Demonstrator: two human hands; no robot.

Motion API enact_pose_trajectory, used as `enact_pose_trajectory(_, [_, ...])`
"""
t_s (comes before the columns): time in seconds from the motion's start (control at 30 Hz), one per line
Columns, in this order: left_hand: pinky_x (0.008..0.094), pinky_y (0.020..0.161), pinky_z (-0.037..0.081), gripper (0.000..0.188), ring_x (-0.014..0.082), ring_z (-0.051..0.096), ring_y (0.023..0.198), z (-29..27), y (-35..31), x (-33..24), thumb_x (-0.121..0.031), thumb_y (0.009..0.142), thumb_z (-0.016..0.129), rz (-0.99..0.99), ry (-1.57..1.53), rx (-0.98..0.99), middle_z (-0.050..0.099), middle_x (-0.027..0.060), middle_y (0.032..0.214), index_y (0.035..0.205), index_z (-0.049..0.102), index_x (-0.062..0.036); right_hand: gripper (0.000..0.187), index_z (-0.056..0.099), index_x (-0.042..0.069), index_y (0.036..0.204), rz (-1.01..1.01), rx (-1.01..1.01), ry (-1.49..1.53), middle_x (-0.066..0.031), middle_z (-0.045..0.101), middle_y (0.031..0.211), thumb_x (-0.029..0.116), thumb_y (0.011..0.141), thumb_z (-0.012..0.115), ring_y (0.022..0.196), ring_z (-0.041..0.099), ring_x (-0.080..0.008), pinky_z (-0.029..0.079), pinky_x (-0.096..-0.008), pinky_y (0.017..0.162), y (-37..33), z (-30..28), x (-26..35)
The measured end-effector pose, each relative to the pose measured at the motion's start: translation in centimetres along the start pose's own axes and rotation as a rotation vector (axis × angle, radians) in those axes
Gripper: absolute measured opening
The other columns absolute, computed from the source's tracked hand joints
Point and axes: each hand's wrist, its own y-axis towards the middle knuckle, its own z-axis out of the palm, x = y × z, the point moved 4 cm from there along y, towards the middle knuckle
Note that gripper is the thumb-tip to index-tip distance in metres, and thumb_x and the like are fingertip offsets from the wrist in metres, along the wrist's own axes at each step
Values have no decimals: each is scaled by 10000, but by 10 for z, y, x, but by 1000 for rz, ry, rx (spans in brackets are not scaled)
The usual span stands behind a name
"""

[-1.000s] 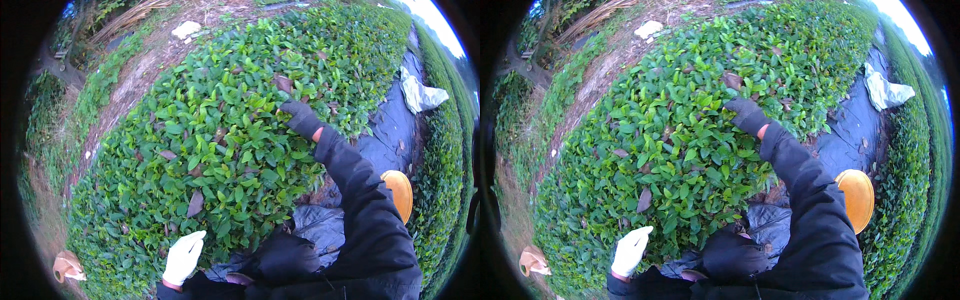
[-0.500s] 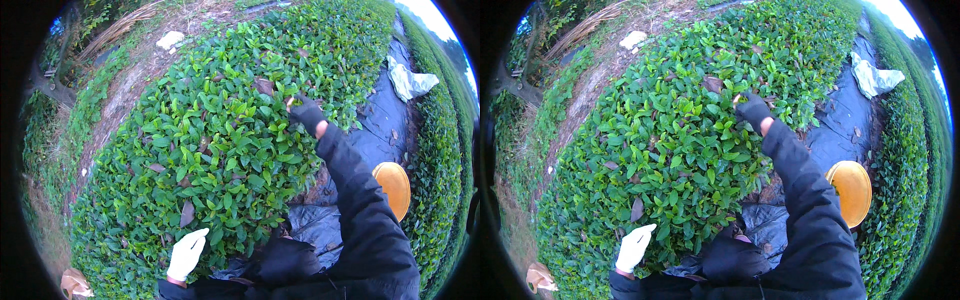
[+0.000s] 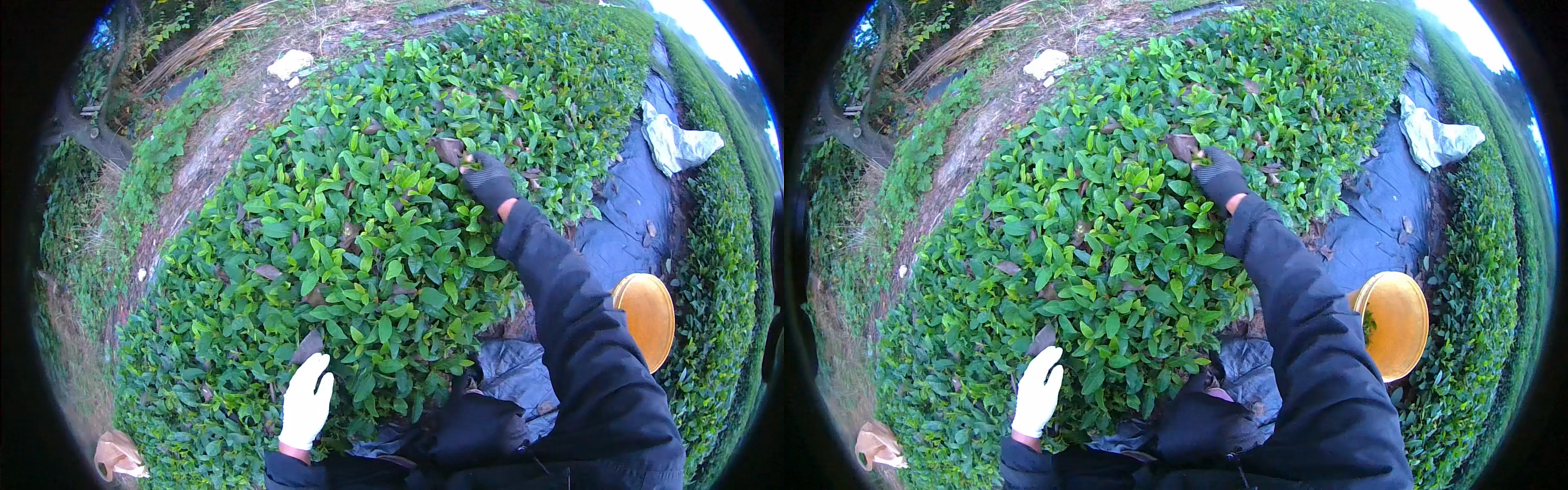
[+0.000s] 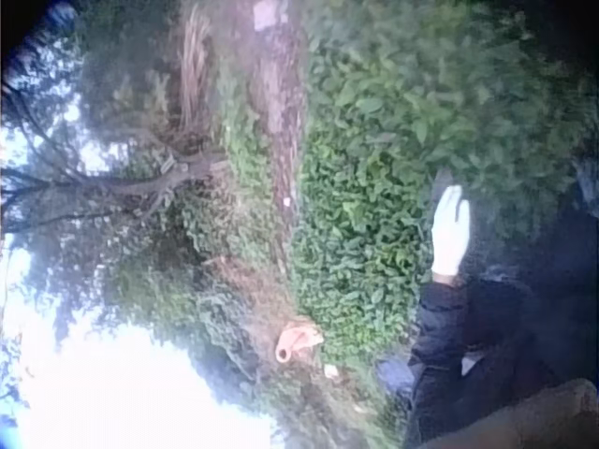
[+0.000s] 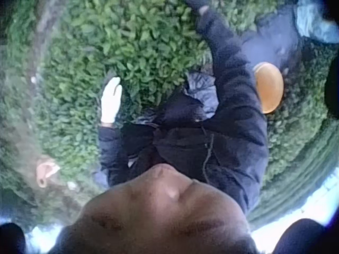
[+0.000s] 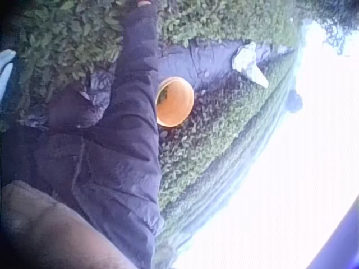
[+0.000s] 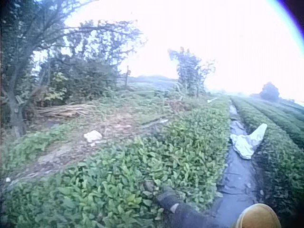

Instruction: The person picks green leaves from low bushes by hand and places them into a yellow bucket. The person moves along the rows, repeatedly plucking leaves and depositing them into the bucket.

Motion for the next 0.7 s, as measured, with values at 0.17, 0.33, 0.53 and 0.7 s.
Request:
enact_pose_trajectory(0.17, [357, 956, 436, 279, 282, 577, 1105, -4, -4, 12, -188, 889, 597, -16, -5, 39, 617, 131, 1182, 1145, 632, -82, 222, 616, 44, 968, 305, 860, 578, -13, 563, 798, 218, 841, 673, 682, 533, -120, 462, -287, 610, -61, -9, 64])
enact_pose_trajectory(0.33, [350, 934, 450, 268, 286, 596, 1069, 5, 4, 7, -192, 891, 598, -11, -66, 83, 636, 127, 1144, 1131, 638, -79, 295, 596, 58, 1042, 408, 527, 989, -6, 555, 807, 197, 805, 704, 754, 544, -121, 510, -322, 657, 9, 2, 60])
enact_pose_trajectory(0.53, [348, 907, 470, 240, 284, 615, 1033, 3, 7, 1, -186, 890, 595, -3, -96, 98, 652, 135, 1100, 1089, 662, -71, 422, 625, 73, 1053, -98, 246, -271, -169, 649, 986, 325, 732, 734, 929, 614, -346, 491, -415, 821, 66, 58, 63])
enact_pose_trajectory(0.7, [352, 913, 469, 242, 290, 612, 1045, 2, 5, 5, -190, 891, 592, -15, -99, 111, 648, 139, 1110, 1092, 662, -74, 295, 622, 51, 942, 335, 488, 574, -87, 638, 819, 250, 757, 736, 787, 638, -204, 518, -387, 686, 28, 74, 27])
